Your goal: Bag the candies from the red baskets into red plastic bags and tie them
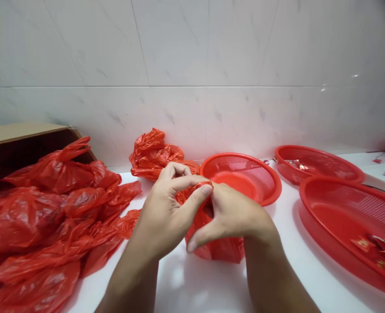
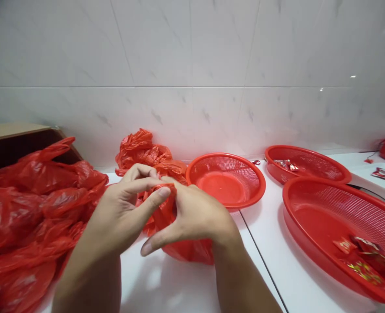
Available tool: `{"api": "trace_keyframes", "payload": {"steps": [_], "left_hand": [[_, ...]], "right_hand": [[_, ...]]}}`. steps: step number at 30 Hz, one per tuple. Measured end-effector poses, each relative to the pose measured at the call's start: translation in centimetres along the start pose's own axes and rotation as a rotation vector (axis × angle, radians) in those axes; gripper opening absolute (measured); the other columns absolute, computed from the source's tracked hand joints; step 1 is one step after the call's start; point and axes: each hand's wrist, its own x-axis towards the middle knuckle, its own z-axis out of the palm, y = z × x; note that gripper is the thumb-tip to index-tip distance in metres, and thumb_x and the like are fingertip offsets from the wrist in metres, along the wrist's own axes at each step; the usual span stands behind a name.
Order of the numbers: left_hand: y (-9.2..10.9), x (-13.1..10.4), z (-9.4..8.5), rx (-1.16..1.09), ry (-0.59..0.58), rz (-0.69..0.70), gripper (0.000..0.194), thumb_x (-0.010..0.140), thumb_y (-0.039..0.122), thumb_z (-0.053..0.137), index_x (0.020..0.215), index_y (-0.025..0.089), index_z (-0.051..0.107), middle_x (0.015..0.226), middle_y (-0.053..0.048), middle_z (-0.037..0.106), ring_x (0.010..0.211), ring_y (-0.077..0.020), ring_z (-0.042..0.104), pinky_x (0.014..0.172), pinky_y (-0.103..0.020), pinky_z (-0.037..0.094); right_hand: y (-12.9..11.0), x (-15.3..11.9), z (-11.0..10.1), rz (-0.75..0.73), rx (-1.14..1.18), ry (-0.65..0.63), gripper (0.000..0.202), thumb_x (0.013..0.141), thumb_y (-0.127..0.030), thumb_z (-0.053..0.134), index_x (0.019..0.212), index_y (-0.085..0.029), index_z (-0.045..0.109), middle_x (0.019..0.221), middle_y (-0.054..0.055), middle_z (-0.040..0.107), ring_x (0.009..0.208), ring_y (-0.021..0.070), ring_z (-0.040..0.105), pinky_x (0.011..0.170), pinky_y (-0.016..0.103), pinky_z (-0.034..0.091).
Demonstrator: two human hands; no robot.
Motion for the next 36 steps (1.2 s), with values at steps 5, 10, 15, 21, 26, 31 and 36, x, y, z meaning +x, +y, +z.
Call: {"api": "trace_keyframes", "payload": {"steps": [5,10,15,21,26,31,36], "left_hand": [[0.0,-0.2,0.6,0.059,-0.005,0.003,0.013,0.095,0.038,0.071,0.095,0.027,0.077,0.119,-0.006,0.062,0.117,-0.0235,0.062,0.098,-0.038,0.056],[-0.9,0.1,-0.8,0.032,-0.105,-0.076,0.027,0.101,0.038,0.062,0.126,0.029,0.068,0.123,-0.005,0.072,0.113,-0.0219,0.068,0.1,-0.037,0.056],[-1.5,0.8,-1.3,0.16,-0.197,-0.104,0.017,0.097,0.034,0.066,0.108,0.026,0.076,0.105,-0.002,0.078,0.094,-0.0199,0.072,0.084,-0.031,0.057],[-1.9,1.1,-1.1,0.19,-0.096,-0.042,0.011,0.094,0.031,0.068,0.09,0.022,0.071,0.094,-0.003,0.074,0.087,-0.0198,0.067,0.081,-0.033,0.053],[-2.1,0.8,-1.3,0.093,-0.073,-0.019,0.009,0.097,0.029,0.064,0.092,0.021,0.065,0.111,-0.007,0.07,0.109,-0.0236,0.066,0.099,-0.04,0.051],[-2.0,0.5,0.1,-0.219,-0.214,-0.125,0.056,0.086,0.027,0.08,0.134,0.029,0.052,0.141,-0.011,0.061,0.124,-0.0255,0.066,0.102,-0.041,0.057],[-2.6,1.1,0.7,-0.316,-0.374,-0.208,0.054,0.092,0.022,0.071,0.142,0.026,0.052,0.121,-0.012,0.072,0.106,-0.0255,0.075,0.092,-0.041,0.062]], "right_hand": [[0.2,1.0,0.4,0.064,-0.035,-0.042,0.013,0.092,-0.02,0.06,0.081,-0.02,0.065,0.082,-0.001,0.068,0.074,0.0129,0.06,0.058,0.023,0.042],[1.5,0.6,-0.6,0.186,0.227,0.118,0.046,0.103,-0.058,0.052,0.076,-0.021,0.056,0.06,-0.003,0.055,0.054,0.0099,0.053,0.05,0.022,0.041],[1.7,0.2,-1.1,0.315,0.282,0.069,0.066,0.099,-0.077,0.043,0.069,-0.02,0.055,0.046,-0.002,0.054,0.035,0.0081,0.045,0.036,0.021,0.034],[2.0,0.5,-1.1,0.285,0.329,0.073,0.063,0.099,-0.077,0.045,0.082,-0.019,0.063,0.051,-0.001,0.062,0.037,0.0086,0.051,0.038,0.02,0.04],[2.4,0.8,-1.2,0.218,0.463,0.169,0.056,0.102,-0.072,0.042,0.108,-0.022,0.065,0.044,-0.007,0.053,0.043,0.0126,0.059,0.048,0.022,0.05],[3.0,0.7,-1.5,0.098,0.549,0.147,0.048,0.099,-0.065,0.058,0.088,-0.019,0.068,0.051,-0.005,0.057,0.042,0.009,0.052,0.047,0.022,0.045],[3.1,-0.1,-2.9,-0.047,0.485,0.032,0.035,0.098,-0.047,0.069,0.08,-0.018,0.074,0.052,-0.006,0.055,0.048,0.0082,0.05,0.054,0.024,0.046]]}}
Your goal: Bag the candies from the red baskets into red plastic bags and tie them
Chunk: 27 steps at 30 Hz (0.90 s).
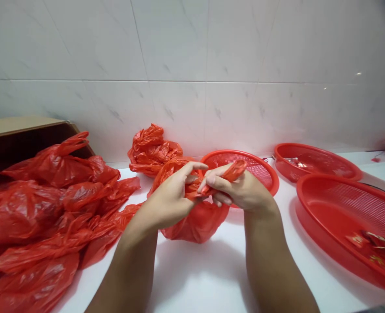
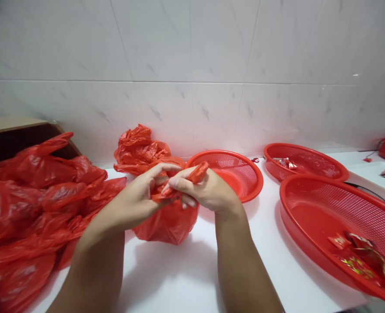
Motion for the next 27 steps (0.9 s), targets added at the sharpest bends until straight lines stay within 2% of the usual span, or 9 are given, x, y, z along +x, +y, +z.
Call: {"api": "trace_keyframes", "payload": {"steps": [3,6,10,13,17,20,22,25,27], "left_hand": [[0.2,0.1,-0.6,-0.014,-0.007,-0.021,0.047,0.09,0.021,0.073,0.135,0.023,0.06,0.121,-0.012,0.073,0.11,-0.0274,0.073,0.091,-0.04,0.063],[0.8,-0.1,-0.9,-0.063,-0.007,-0.045,0.041,0.09,0.023,0.073,0.129,0.021,0.062,0.118,-0.011,0.074,0.109,-0.026,0.073,0.089,-0.037,0.062],[1.4,-0.3,-0.8,-0.139,0.001,-0.046,0.036,0.092,0.026,0.072,0.127,0.019,0.063,0.096,-0.007,0.075,0.093,-0.0211,0.074,0.083,-0.034,0.06],[1.3,-0.1,-0.9,-0.189,0.015,-0.044,0.041,0.093,0.033,0.074,0.13,0.02,0.065,0.096,-0.007,0.076,0.098,-0.0226,0.074,0.091,-0.037,0.059],[0.3,0.4,-1.0,-0.245,0.066,-0.028,0.044,0.101,0.052,0.059,0.13,0.022,0.071,0.097,-0.009,0.077,0.1,-0.0253,0.074,0.092,-0.04,0.059],[0.0,0.9,-0.7,-0.201,0.028,-0.009,0.035,0.097,0.046,0.067,0.121,0.021,0.076,0.098,-0.009,0.077,0.093,-0.0239,0.073,0.083,-0.035,0.06],[0.2,1.0,-0.4,-0.143,0.034,0.01,0.028,0.094,0.04,0.072,0.113,0.019,0.079,0.099,-0.009,0.078,0.088,-0.0219,0.073,0.076,-0.031,0.058],[0.4,0.9,-0.8,0.01,0.173,0.047,0.021,0.093,0.036,0.072,0.1,0.019,0.083,0.094,-0.007,0.08,0.082,-0.0205,0.072,0.073,-0.029,0.056],[0.1,0.7,-2.1,0.138,0.268,0.048,0.018,0.092,0.035,0.073,0.095,0.021,0.084,0.094,-0.006,0.081,0.086,-0.022,0.073,0.078,-0.031,0.057]], "right_hand": [[-0.6,-0.4,-0.7,-0.071,-0.123,-0.056,0.017,0.093,-0.036,0.076,0.097,-0.021,0.081,0.074,-0.001,0.068,0.062,0.0105,0.059,0.062,0.026,0.051],[-1.0,-0.5,-0.8,-0.111,-0.197,-0.051,0.013,0.091,-0.027,0.075,0.102,-0.023,0.081,0.089,0.002,0.072,0.08,0.0151,0.068,0.074,0.03,0.057],[-1.1,-0.6,-0.1,-0.145,-0.342,0.146,0.024,0.089,-0.016,0.071,0.112,-0.024,0.071,0.107,0.004,0.073,0.096,0.0178,0.071,0.085,0.032,0.059],[-1.1,-0.5,0.6,-0.173,-0.508,0.31,0.021,0.087,-0.011,0.066,0.103,-0.024,0.066,0.102,0.001,0.072,0.095,0.0172,0.07,0.084,0.032,0.057],[-1.3,-0.5,1.3,-0.265,-0.543,0.407,0.012,0.088,-0.013,0.065,0.092,-0.024,0.066,0.093,0.001,0.07,0.086,0.0173,0.068,0.078,0.032,0.057],[-1.1,-0.4,1.7,-0.379,-0.539,0.404,0.009,0.09,-0.019,0.07,0.091,-0.027,0.075,0.099,0.003,0.069,0.091,0.0187,0.069,0.08,0.034,0.058],[-0.8,-0.1,1.7,-0.427,-0.555,0.397,0.012,0.094,-0.025,0.07,0.098,-0.03,0.081,0.102,0.003,0.071,0.092,0.0189,0.07,0.081,0.034,0.058],[-0.4,0.2,1.0,-0.418,-0.616,0.387,0.018,0.099,-0.033,0.068,0.11,-0.033,0.082,0.108,0.003,0.076,0.096,0.0204,0.072,0.086,0.036,0.058],[-0.4,-0.1,0.0,-0.31,-0.685,0.372,0.018,0.099,-0.039,0.068,0.103,-0.03,0.083,0.104,0.003,0.078,0.096,0.022,0.073,0.086,0.037,0.058]]}}
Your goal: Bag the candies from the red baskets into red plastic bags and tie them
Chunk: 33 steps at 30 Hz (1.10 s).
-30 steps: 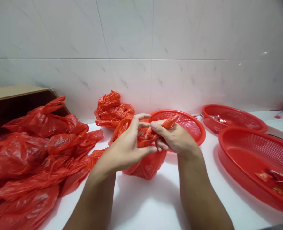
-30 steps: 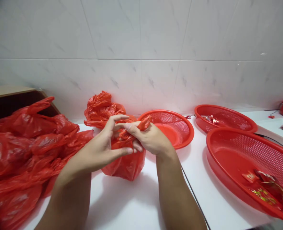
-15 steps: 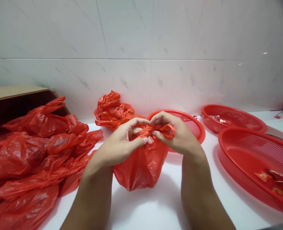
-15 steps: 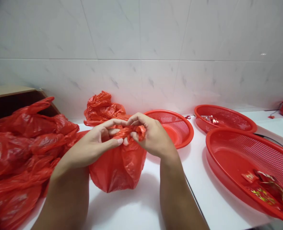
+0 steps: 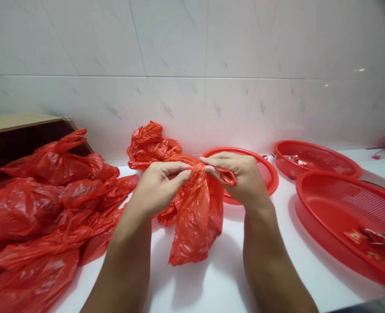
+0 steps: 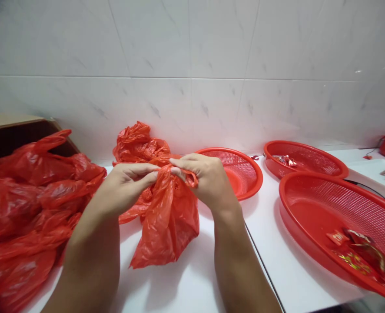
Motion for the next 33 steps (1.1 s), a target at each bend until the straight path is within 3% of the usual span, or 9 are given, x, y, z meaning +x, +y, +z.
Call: {"api": "trace_keyframes", "payload": {"steps": [3,6,10,14,18,22,26,30,33], "left_hand": [[-1.7,0.3,-2.8,0.155,0.17,-0.019,0.01,0.084,0.03,0.078,0.087,0.024,0.085,0.096,-0.006,0.082,0.093,-0.0246,0.073,0.085,-0.033,0.057],[-3.1,0.7,-4.7,0.212,0.363,-0.055,0.006,0.079,0.025,0.079,0.08,0.024,0.085,0.094,-0.007,0.081,0.093,-0.0255,0.073,0.09,-0.038,0.057],[-1.9,0.4,-2.4,0.191,0.449,0.049,0.009,0.082,0.026,0.076,0.083,0.023,0.084,0.098,-0.007,0.08,0.1,-0.0262,0.072,0.103,-0.045,0.054],[1.2,-0.9,2.4,0.178,0.203,0.187,0.017,0.091,0.025,0.066,0.09,0.024,0.083,0.122,-0.007,0.074,0.117,-0.0266,0.068,0.107,-0.044,0.053],[2.3,-2.3,4.1,0.361,-0.014,0.197,0.028,0.096,0.017,0.054,0.11,0.024,0.077,0.137,-0.007,0.066,0.129,-0.0281,0.061,0.114,-0.049,0.048],[2.3,-3.3,2.9,0.391,-0.143,0.199,0.044,0.097,0.017,0.057,0.139,0.027,0.063,0.147,-0.008,0.061,0.136,-0.0291,0.057,0.118,-0.047,0.046],[4.2,-4.2,1.5,0.279,-0.156,0.29,0.043,0.097,0.017,0.061,0.138,0.027,0.064,0.147,-0.008,0.063,0.137,-0.0281,0.058,0.119,-0.043,0.046],[5.8,-6.2,0.9,0.145,-0.502,0.413,0.037,0.096,0.026,0.066,0.133,0.026,0.068,0.135,-0.007,0.07,0.125,-0.0265,0.067,0.109,-0.036,0.054],[5.0,-9.0,2.1,0.142,-0.716,0.436,0.032,0.095,0.033,0.065,0.127,0.032,0.071,0.119,-0.001,0.077,0.111,-0.023,0.073,0.096,-0.031,0.06]], "right_hand": [[1.1,-0.6,-2.6,0.239,-0.129,-0.11,0.037,0.1,-0.051,0.064,0.079,-0.025,0.08,0.084,0.003,0.078,0.083,0.0218,0.073,0.077,0.034,0.057],[1.7,-1.6,-5.2,0.405,-0.123,-0.133,0.047,0.1,-0.056,0.06,0.073,-0.022,0.076,0.081,0.005,0.077,0.078,0.02,0.073,0.074,0.032,0.058],[0.9,-1.9,-4.9,0.386,0.209,-0.213,0.047,0.1,-0.06,0.057,0.078,-0.02,0.07,0.107,0.011,0.076,0.079,0.0187,0.074,0.058,0.028,0.059],[0.2,-0.7,-0.3,0.332,0.386,-0.52,0.03,0.101,-0.045,0.058,0.088,-0.02,0.068,0.104,0.008,0.075,0.08,0.0175,0.071,0.06,0.028,0.058],[0.5,0.2,2.7,0.239,0.069,-0.679,0.019,0.086,-0.012,0.063,0.069,-0.019,0.063,0.075,0.001,0.069,0.074,0.0158,0.062,0.064,0.026,0.05],[0.3,-0.4,0.5,0.293,0.069,-0.73,0.023,0.095,-0.023,0.061,0.072,-0.02,0.063,0.067,-0.001,0.063,0.062,0.0133,0.057,0.057,0.026,0.045],[-0.9,-2.0,-3.8,0.323,0.029,-0.587,0.035,0.101,-0.047,0.062,0.076,-0.022,0.069,0.07,0.001,0.068,0.059,0.0144,0.06,0.056,0.027,0.047],[-2.3,-3.6,-6.5,0.258,-0.143,-0.425,0.036,0.101,-0.05,0.06,0.081,-0.024,0.075,0.085,0.005,0.075,0.075,0.0185,0.069,0.066,0.029,0.053],[-2.7,-3.4,-5.2,0.264,-0.237,-0.463,0.037,0.104,-0.045,0.056,0.082,-0.022,0.076,0.078,0.004,0.073,0.072,0.017,0.067,0.065,0.028,0.052]]}}
